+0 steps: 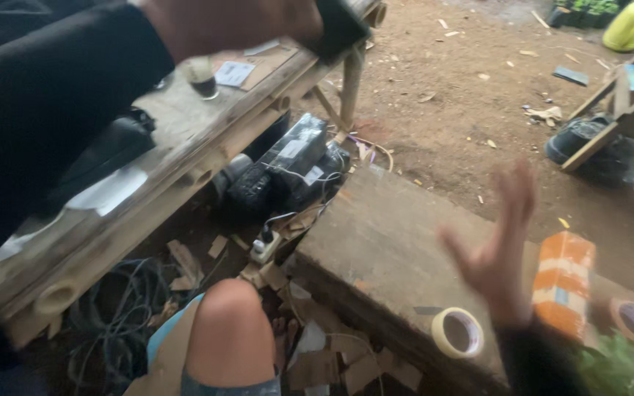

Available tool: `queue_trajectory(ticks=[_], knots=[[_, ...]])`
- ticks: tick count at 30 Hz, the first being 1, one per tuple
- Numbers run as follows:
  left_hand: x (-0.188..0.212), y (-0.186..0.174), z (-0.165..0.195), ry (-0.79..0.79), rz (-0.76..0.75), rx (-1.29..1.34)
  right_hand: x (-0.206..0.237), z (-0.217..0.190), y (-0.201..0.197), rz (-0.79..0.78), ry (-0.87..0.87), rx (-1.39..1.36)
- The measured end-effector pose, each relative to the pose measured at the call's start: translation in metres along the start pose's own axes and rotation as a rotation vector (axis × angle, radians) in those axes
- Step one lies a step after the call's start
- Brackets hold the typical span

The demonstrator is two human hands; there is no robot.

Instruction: The person wraps a small potted plant in black plastic, applies a shipping label, and secures it with clear tape. They then place the wrapped plant on a wooden table among other wrapped items.

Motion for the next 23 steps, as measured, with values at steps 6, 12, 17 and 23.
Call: queue_trajectory(ticks=[6, 12, 17, 23], knots=[[-0.034, -0.086, 0.071, 0.217, 0.411, 0.074, -0.066, -0.017, -0.005, -0.656, 0.005, -1.343], [-0.027, -0.019, 0.147, 0.107, 0.59, 1.064, 0.024, -0.074, 0.029, -0.596, 0.337, -2.025], [-0.025, 0.14, 0.145, -0.832, 0.247, 1.073, 0.074, -0.072, 0.039, -0.347, 0.704, -2.005], [0.014, 0.257, 0.204, -1.217, -0.467, 0.889, 0.105, -0.019, 0.047, -0.286, 0.433, -2.086]])
Point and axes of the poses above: each hand's wrist, its own x-axis away from the middle knuckle, its own y-axis out of the palm, z = x × y, the point moved 1 cm from there along -x, towards the middle knuckle, and after that the axes turned 14 degrees about -z, right-handed, at the moved point
